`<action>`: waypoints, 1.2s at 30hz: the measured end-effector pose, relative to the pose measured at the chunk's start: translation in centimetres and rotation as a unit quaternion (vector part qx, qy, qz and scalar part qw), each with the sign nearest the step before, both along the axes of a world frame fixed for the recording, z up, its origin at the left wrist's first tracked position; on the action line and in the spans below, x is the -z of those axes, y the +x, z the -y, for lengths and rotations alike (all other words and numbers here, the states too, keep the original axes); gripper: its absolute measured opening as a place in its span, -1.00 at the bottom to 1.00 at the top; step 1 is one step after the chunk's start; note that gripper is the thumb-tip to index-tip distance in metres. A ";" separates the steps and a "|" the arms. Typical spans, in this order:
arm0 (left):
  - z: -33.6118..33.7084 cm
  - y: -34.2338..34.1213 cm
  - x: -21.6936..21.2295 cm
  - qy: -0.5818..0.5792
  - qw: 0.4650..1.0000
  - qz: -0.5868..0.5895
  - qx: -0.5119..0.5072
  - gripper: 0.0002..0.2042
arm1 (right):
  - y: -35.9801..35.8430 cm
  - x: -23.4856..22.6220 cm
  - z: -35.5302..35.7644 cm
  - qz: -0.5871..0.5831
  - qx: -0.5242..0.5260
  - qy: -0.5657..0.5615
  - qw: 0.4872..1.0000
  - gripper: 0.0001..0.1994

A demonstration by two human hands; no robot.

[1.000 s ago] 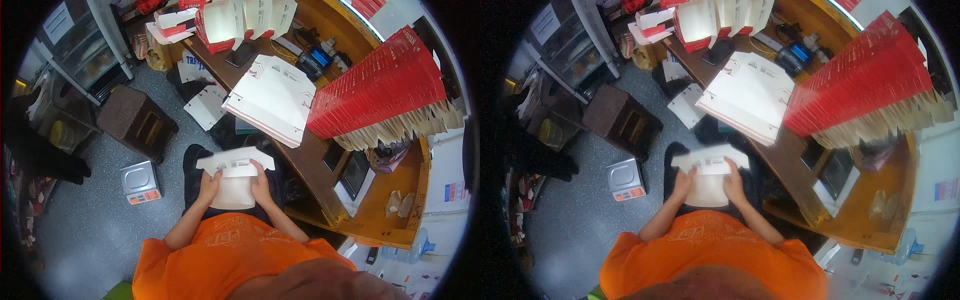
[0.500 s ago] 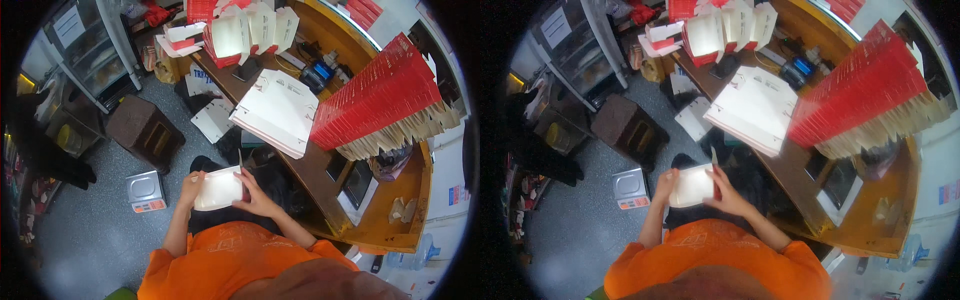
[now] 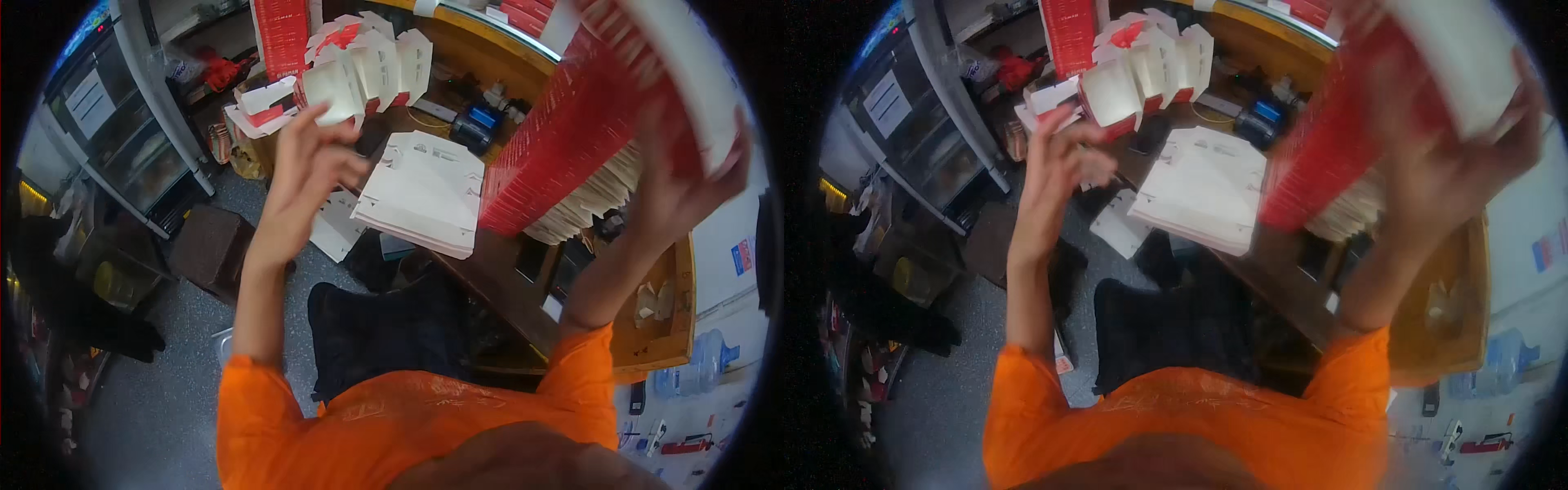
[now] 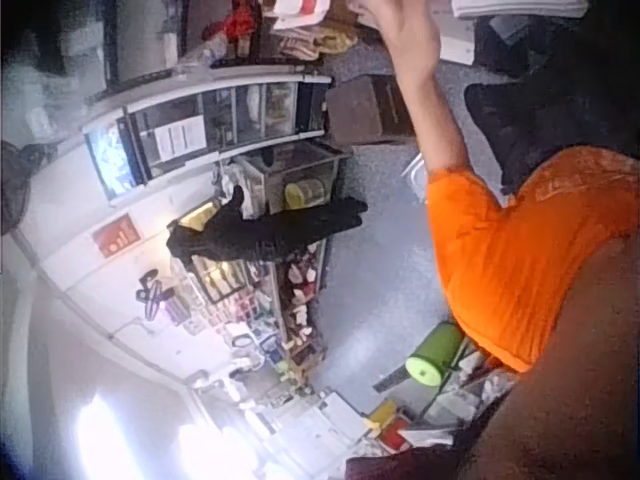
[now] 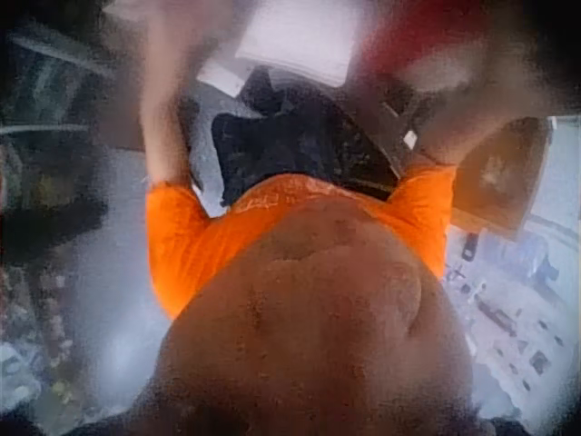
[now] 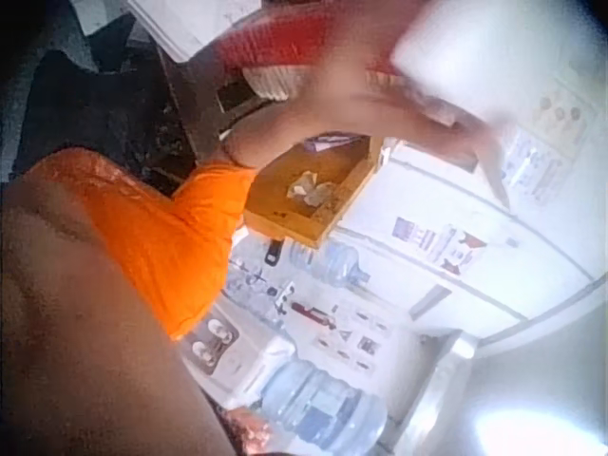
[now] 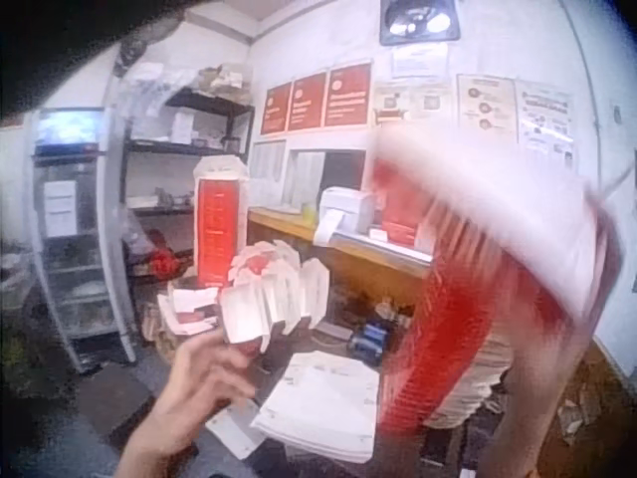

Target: The person assembles red and white cardboard boxes by folding the flaps and snapping them into shape. They repeatedly pick up flat-packed boxes from a stack, fold them into 3D containers, and place the finished boxes on a pile on the counter.

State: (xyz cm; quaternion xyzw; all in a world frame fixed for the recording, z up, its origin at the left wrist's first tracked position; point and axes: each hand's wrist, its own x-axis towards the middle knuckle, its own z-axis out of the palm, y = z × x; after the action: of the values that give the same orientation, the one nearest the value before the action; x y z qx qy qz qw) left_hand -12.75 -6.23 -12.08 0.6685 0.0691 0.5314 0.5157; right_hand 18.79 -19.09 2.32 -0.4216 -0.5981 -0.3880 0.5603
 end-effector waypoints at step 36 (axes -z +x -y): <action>-7.8 31.3 -24.2 0.621 0.771 -0.135 -0.038 -0.56 | 11.7 -5.0 -3.3 0.226 0.375 -0.211 0.874 -0.74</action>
State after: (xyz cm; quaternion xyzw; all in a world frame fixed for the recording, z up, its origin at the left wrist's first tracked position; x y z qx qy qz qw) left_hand 18.54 1.52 12.07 0.9049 -0.1818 0.3820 -0.0473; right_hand 30.53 -15.81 7.32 -0.6233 -0.5734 -0.5180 0.1202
